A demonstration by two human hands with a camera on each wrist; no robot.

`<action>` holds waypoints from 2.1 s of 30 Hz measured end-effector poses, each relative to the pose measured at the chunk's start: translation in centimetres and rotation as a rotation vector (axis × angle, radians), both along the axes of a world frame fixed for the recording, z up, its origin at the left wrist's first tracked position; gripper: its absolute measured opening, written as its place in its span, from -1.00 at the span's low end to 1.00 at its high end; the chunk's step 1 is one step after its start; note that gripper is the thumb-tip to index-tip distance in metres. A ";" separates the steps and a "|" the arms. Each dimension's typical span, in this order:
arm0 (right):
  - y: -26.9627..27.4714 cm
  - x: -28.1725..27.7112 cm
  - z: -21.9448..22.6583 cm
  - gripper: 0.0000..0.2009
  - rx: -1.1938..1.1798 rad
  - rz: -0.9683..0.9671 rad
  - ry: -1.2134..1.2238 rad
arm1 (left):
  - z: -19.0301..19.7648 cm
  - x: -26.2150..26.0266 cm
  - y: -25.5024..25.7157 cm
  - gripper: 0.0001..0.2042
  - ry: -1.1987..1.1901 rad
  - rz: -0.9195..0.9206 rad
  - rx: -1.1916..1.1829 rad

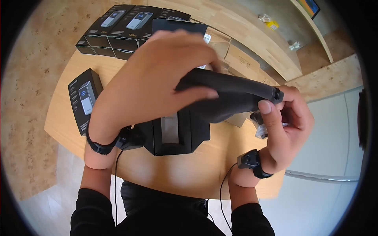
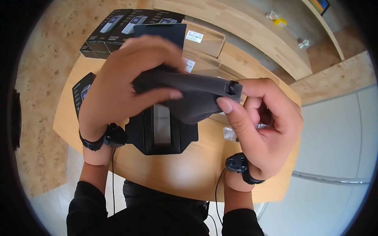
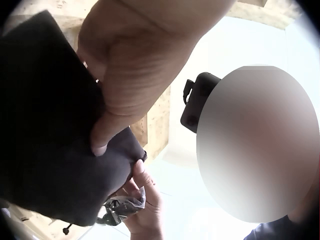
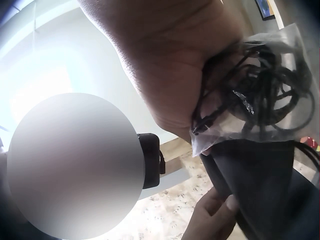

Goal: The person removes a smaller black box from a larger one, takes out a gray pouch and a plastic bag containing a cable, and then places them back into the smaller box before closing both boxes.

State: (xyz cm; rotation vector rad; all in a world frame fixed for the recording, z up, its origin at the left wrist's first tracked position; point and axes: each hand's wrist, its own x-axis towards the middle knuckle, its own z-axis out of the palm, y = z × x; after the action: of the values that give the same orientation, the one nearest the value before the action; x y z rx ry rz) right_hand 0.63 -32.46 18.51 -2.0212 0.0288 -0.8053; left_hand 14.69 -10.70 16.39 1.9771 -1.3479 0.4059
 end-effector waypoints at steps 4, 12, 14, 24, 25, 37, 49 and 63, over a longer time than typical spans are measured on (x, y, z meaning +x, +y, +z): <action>-2.8 -0.3 0.4 -0.44 -0.336 -0.029 0.339 | 0.4 0.4 2.4 -0.69 0.127 0.204 -0.203; -6.4 -0.7 -10.7 0.13 -1.204 -0.151 0.822 | 1.9 0.6 5.3 -0.74 0.387 0.390 -0.562; -5.3 -0.2 -11.3 0.12 -1.205 -0.172 0.848 | 1.9 0.5 5.4 -0.74 0.411 0.363 -0.573; -6.5 -0.1 -9.0 -0.04 -1.023 -0.231 0.959 | 2.2 0.3 6.9 -0.74 0.444 0.313 -0.598; -7.1 0.1 -8.4 -0.05 -1.016 -0.244 0.968 | 2.1 0.3 6.8 -0.74 0.451 0.309 -0.603; -8.5 5.1 -8.7 -0.08 -1.073 -0.253 0.837 | 2.4 0.3 6.3 -0.75 0.487 0.264 -0.589; -9.8 4.7 -10.5 -0.30 -1.154 -0.319 0.594 | 2.7 0.1 6.3 -0.75 0.499 0.249 -0.586; -2.8 5.7 -5.3 0.00 -1.040 -0.191 0.870 | 3.0 0.0 6.3 -0.75 0.504 0.240 -0.578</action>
State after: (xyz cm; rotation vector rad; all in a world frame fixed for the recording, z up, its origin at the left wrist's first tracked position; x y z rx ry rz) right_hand 6.31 -35.26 13.26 -3.2580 0.3640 0.0993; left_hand 14.68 -4.42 19.35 1.6004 -0.5910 0.3279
